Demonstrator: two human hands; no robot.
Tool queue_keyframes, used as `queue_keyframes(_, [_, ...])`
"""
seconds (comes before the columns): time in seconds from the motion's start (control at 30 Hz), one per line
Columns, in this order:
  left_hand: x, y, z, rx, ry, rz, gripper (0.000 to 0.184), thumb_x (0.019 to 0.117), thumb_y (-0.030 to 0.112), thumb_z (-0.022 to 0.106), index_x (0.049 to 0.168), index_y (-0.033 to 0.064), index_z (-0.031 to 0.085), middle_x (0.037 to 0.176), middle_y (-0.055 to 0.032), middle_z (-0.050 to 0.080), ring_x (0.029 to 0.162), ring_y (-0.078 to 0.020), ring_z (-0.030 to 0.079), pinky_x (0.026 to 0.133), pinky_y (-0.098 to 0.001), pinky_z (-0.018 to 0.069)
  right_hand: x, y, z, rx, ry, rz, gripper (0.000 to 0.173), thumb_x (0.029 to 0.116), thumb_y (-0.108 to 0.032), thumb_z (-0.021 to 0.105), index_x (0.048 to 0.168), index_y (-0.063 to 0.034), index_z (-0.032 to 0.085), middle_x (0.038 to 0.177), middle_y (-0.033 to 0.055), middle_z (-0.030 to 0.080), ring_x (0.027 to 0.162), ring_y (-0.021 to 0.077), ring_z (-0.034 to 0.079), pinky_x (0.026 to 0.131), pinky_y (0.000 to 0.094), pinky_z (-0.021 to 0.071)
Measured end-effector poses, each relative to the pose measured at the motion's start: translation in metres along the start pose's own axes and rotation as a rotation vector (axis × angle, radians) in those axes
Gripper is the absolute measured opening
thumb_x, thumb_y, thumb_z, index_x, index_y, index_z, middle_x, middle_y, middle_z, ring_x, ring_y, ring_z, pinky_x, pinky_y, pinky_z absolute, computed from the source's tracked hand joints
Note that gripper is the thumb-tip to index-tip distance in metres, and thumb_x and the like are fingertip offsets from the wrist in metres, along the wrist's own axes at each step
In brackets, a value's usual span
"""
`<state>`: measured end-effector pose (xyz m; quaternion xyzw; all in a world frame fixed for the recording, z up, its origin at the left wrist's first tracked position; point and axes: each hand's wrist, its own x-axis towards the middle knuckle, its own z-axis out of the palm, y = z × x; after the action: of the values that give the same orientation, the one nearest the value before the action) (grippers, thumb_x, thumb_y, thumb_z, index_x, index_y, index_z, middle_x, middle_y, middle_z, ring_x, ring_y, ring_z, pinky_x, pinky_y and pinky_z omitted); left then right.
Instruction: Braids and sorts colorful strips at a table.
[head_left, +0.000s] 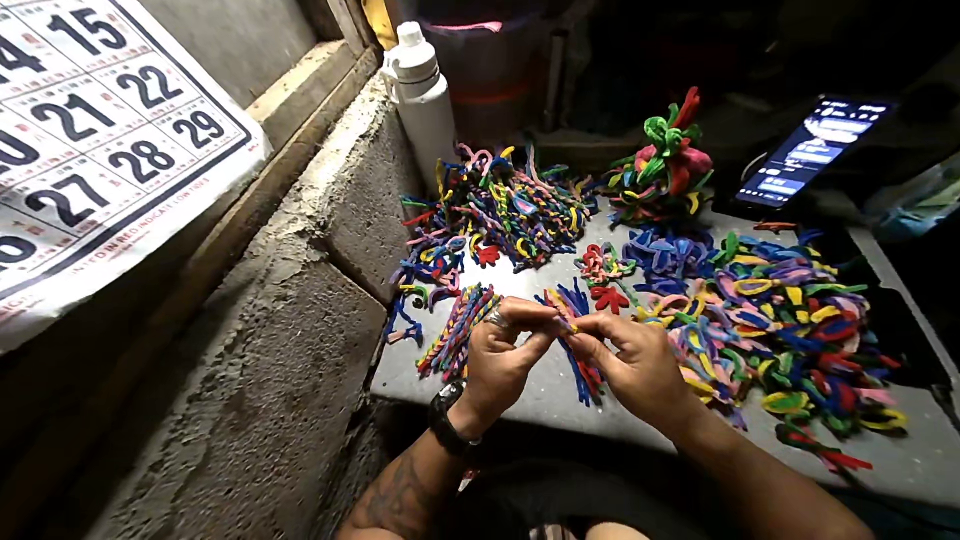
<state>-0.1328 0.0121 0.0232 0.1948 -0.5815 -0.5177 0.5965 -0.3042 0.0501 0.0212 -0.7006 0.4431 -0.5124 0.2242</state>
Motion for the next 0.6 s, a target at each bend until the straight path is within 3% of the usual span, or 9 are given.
queue_keyframes(0.1, [0.003,0.000,-0.003,-0.163,0.001,-0.108,0.025,0.0888,-0.004,0.071,0.106,0.0139,0.071,0.098,0.0021,0.075,0.090,-0.0061,0.071,0.085,-0.0262,0.0600,0.000,-0.008,-0.001,0.163,-0.069,0.129,0.024,0.1053,-0.018,0.054,0.102,-0.0016,0.071,0.077,-0.0068,0.067,0.065,-0.0072,0.060,0.062,0.0107,0.0529])
queue_keyframes(0.17, [0.005,-0.003,-0.006,-0.225,-0.018,-0.145,0.026,0.0888,-0.003,0.072,0.108,0.0139,0.070,0.097,0.0001,0.075,0.090,-0.0081,0.071,0.086,-0.0275,0.0597,0.003,-0.013,-0.007,0.384,-0.159,0.311,0.022,0.1066,-0.015,0.049,0.102,-0.0070,0.068,0.071,-0.0116,0.065,0.058,-0.0055,0.059,0.055,0.0123,0.0514])
queue_keyframes(0.3, [0.006,-0.005,-0.009,-0.271,-0.100,-0.189,0.026,0.0919,0.002,0.071,0.114,0.0158,0.070,0.101,-0.0022,0.076,0.094,-0.0104,0.072,0.089,-0.0291,0.0591,0.007,-0.015,-0.012,0.764,-0.264,0.539,0.025,0.1063,-0.012,0.043,0.098,-0.0097,0.067,0.066,-0.0092,0.065,0.050,-0.0018,0.058,0.050,0.0141,0.0511])
queue_keyframes(0.43, [0.006,-0.007,-0.011,-0.371,-0.115,-0.299,0.025,0.0941,0.001,0.067,0.115,0.0138,0.070,0.102,-0.0049,0.077,0.094,-0.0121,0.074,0.089,-0.0300,0.0592,0.007,-0.007,-0.012,1.002,-0.351,0.613,0.031,0.1062,-0.014,0.040,0.094,-0.0105,0.068,0.057,-0.0092,0.061,0.047,-0.0023,0.056,0.050,0.0143,0.0502])
queue_keyframes(0.6, [0.006,-0.011,-0.010,-0.431,-0.079,-0.353,0.024,0.0951,0.002,0.067,0.116,0.0124,0.070,0.101,-0.0058,0.078,0.093,-0.0119,0.074,0.090,-0.0287,0.0590,0.002,0.003,-0.007,1.200,-0.440,0.608,0.033,0.1088,-0.022,0.041,0.093,-0.0137,0.069,0.055,-0.0109,0.057,0.051,-0.0001,0.058,0.064,0.0222,0.0564])
